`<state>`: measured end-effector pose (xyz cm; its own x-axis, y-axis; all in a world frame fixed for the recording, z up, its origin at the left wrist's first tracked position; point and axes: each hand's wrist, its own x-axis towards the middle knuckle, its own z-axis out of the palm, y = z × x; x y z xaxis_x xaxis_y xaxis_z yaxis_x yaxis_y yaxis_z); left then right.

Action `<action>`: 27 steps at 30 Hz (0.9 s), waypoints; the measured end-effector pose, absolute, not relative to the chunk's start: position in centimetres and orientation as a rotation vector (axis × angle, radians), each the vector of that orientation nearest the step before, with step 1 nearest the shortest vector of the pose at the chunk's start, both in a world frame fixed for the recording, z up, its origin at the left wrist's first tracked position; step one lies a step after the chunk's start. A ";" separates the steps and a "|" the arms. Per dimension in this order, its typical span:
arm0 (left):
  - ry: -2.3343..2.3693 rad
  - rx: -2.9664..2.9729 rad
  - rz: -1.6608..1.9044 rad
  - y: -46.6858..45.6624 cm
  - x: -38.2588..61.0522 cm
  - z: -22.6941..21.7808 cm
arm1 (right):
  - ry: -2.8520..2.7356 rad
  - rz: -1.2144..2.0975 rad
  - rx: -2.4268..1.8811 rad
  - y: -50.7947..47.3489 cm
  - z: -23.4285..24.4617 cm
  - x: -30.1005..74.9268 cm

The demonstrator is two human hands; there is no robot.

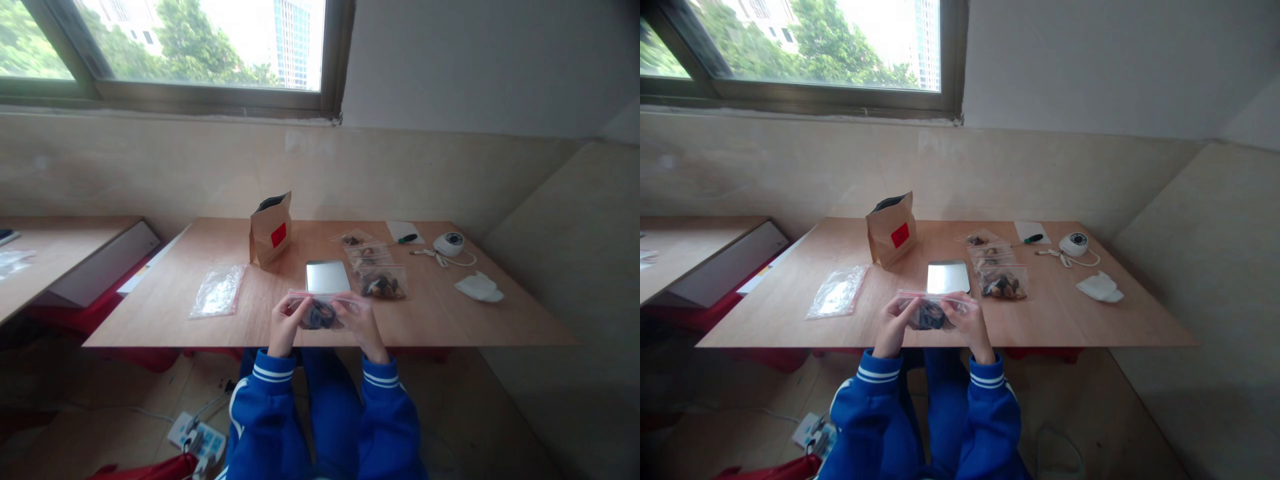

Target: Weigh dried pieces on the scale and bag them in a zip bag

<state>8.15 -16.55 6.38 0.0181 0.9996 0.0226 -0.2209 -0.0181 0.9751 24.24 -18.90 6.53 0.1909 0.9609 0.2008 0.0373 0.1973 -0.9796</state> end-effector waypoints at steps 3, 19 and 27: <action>1.019 1.100 1.309 -16.5 8.0 6.8 | -1.165 0.888 -1.174 -19.1 6.5 24.3; 1.078 1.157 1.260 -16.6 7.3 7.5 | -1.152 0.703 -1.282 -19.2 6.9 24.0; 0.996 1.143 1.278 -16.3 7.3 8.0 | -1.165 0.907 -1.121 -19.4 7.4 24.0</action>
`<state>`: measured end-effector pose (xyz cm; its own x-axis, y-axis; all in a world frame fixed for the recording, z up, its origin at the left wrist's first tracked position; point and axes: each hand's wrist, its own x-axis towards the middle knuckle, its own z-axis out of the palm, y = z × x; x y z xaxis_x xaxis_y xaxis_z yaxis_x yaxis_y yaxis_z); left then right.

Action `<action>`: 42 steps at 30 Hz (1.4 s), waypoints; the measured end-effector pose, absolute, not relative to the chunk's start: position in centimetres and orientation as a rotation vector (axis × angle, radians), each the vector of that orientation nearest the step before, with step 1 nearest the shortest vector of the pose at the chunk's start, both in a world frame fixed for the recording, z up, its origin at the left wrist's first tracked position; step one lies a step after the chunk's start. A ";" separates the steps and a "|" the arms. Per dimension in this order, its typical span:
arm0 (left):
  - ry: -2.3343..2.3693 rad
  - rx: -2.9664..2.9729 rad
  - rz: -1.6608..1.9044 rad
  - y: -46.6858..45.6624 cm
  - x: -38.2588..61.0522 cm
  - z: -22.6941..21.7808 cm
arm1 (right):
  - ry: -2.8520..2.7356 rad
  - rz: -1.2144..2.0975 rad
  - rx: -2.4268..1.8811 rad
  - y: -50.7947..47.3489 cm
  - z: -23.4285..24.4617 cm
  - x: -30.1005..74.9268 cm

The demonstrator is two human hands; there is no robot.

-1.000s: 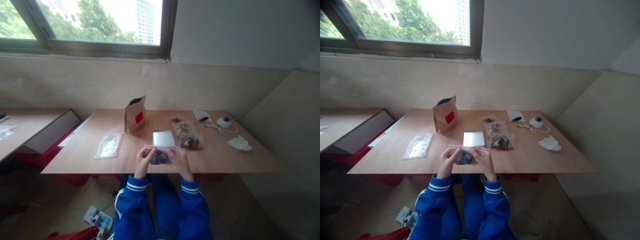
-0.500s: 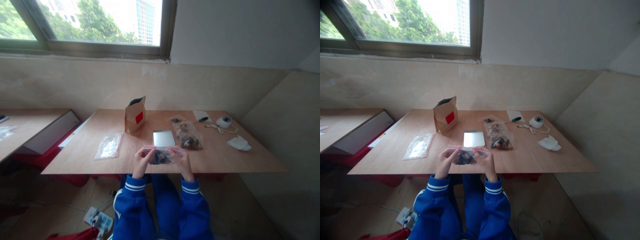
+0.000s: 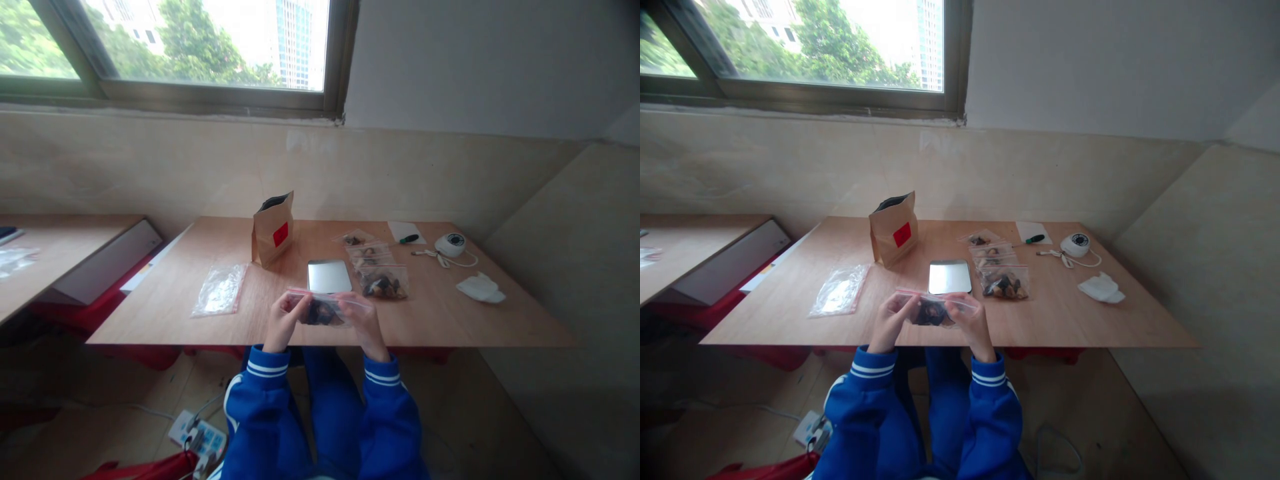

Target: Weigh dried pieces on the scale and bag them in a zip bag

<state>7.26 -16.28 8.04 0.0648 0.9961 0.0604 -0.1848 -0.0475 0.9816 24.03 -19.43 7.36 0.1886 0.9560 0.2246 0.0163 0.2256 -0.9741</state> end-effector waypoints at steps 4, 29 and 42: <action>0.967 1.149 1.252 -16.6 7.5 8.1 | -1.173 0.975 -1.100 -19.4 7.1 23.8; 0.978 1.251 1.336 -17.1 9.4 8.0 | -1.141 0.865 -1.112 -19.2 7.8 22.3; 1.053 1.224 1.268 -17.0 8.9 8.0 | -1.118 0.937 -1.142 -19.2 7.4 22.5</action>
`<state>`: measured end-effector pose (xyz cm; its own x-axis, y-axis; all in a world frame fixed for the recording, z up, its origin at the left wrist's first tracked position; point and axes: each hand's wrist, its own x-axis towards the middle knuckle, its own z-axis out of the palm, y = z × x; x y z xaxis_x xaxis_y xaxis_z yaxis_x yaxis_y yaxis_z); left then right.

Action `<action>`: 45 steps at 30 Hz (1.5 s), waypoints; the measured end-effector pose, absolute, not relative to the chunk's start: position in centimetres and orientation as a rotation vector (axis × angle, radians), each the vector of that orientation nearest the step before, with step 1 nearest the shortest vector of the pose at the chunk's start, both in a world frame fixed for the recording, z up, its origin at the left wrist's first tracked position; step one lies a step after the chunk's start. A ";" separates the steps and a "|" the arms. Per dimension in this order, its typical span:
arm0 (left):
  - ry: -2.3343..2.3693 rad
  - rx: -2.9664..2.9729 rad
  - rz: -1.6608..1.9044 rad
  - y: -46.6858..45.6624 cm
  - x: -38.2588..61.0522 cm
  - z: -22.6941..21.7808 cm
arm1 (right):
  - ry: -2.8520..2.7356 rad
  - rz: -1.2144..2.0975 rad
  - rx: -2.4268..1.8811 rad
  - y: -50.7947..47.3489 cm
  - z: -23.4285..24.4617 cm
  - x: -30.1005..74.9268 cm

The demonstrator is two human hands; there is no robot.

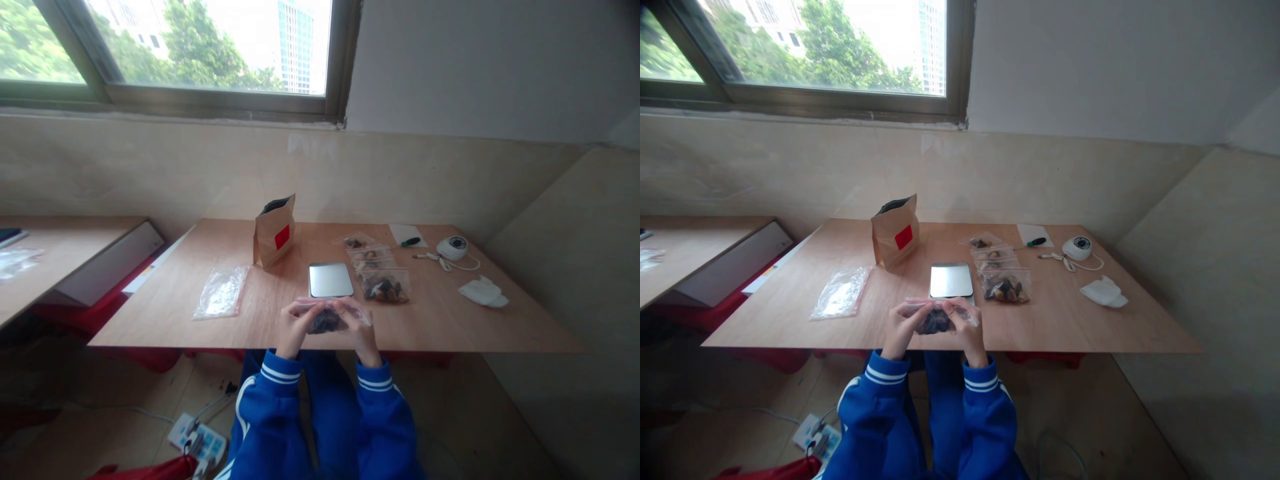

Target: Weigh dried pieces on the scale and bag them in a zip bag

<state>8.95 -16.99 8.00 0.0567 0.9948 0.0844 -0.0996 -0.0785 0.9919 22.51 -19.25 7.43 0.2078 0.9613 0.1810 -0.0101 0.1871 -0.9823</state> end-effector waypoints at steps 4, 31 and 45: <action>0.990 1.307 1.192 -16.7 8.7 7.9 | -0.976 0.881 -1.228 -19.3 6.7 24.5; 1.712 1.509 1.423 3.1 -1.5 2.3 | -1.209 -0.223 -2.003 -18.1 -3.6 32.8; 1.400 1.750 1.224 0.3 -1.0 0.9 | -1.818 0.061 -1.391 -10.6 9.5 27.0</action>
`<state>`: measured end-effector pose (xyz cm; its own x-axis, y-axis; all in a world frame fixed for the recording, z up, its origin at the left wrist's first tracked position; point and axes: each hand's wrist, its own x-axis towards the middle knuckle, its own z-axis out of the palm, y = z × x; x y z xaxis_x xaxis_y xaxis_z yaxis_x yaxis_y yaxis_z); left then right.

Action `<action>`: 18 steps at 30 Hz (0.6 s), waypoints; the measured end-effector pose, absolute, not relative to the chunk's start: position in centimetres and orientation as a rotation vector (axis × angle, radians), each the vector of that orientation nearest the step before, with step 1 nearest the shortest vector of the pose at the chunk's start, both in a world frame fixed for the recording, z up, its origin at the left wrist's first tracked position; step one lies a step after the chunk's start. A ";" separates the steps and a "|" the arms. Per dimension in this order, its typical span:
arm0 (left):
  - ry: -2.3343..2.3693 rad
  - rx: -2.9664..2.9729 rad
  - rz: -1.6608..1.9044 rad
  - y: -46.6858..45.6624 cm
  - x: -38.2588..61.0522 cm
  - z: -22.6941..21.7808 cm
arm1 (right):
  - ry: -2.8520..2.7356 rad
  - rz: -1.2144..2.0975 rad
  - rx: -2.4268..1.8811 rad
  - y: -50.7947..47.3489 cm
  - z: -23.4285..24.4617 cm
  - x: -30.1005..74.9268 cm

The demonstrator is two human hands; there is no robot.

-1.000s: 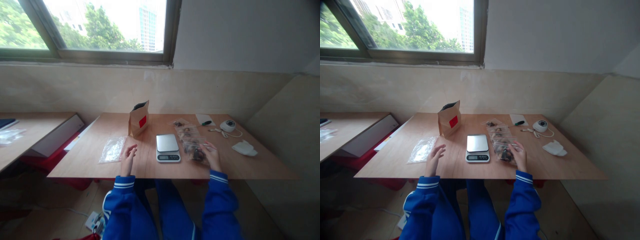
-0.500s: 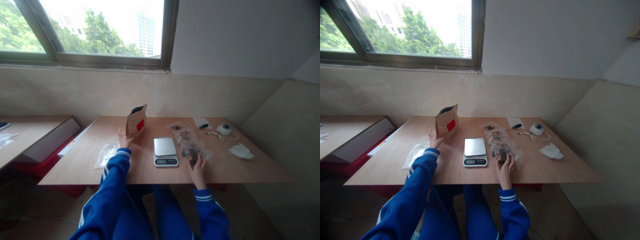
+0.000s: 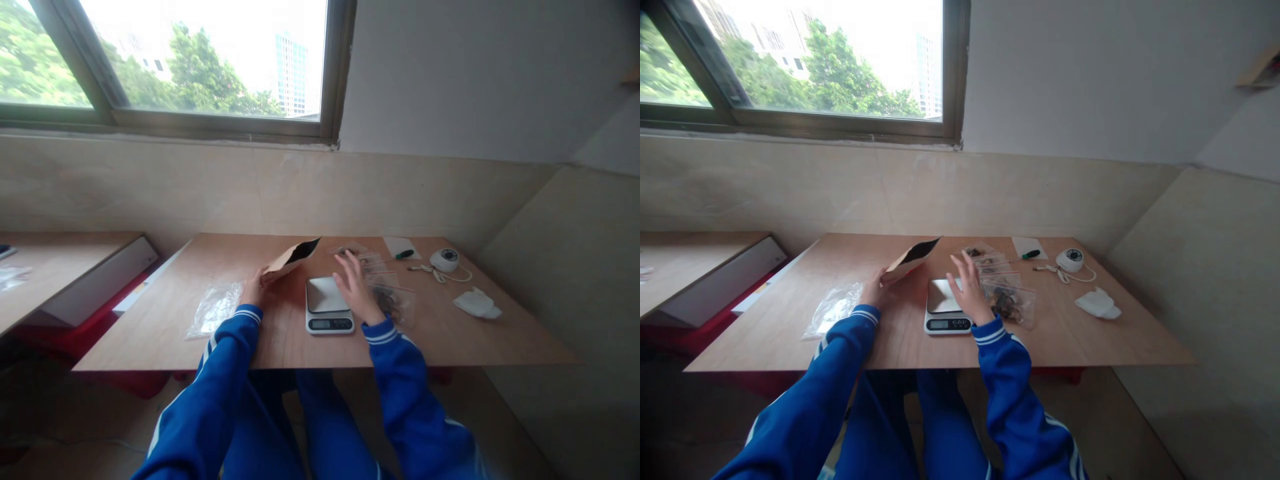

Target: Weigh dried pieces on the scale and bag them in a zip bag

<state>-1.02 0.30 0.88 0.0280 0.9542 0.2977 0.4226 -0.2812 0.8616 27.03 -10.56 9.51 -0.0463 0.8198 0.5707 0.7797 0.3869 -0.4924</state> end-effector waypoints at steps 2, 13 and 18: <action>1.381 1.808 1.171 -0.1 -1.0 0.8 | -1.952 0.018 -1.275 -9.3 11.2 24.7; 1.559 2.047 1.130 0.3 -1.6 0.1 | -2.316 -0.188 -1.324 -10.5 10.0 22.5; 1.514 2.240 1.143 0.2 -1.6 -0.8 | -2.361 -0.318 -1.638 -10.9 11.8 20.7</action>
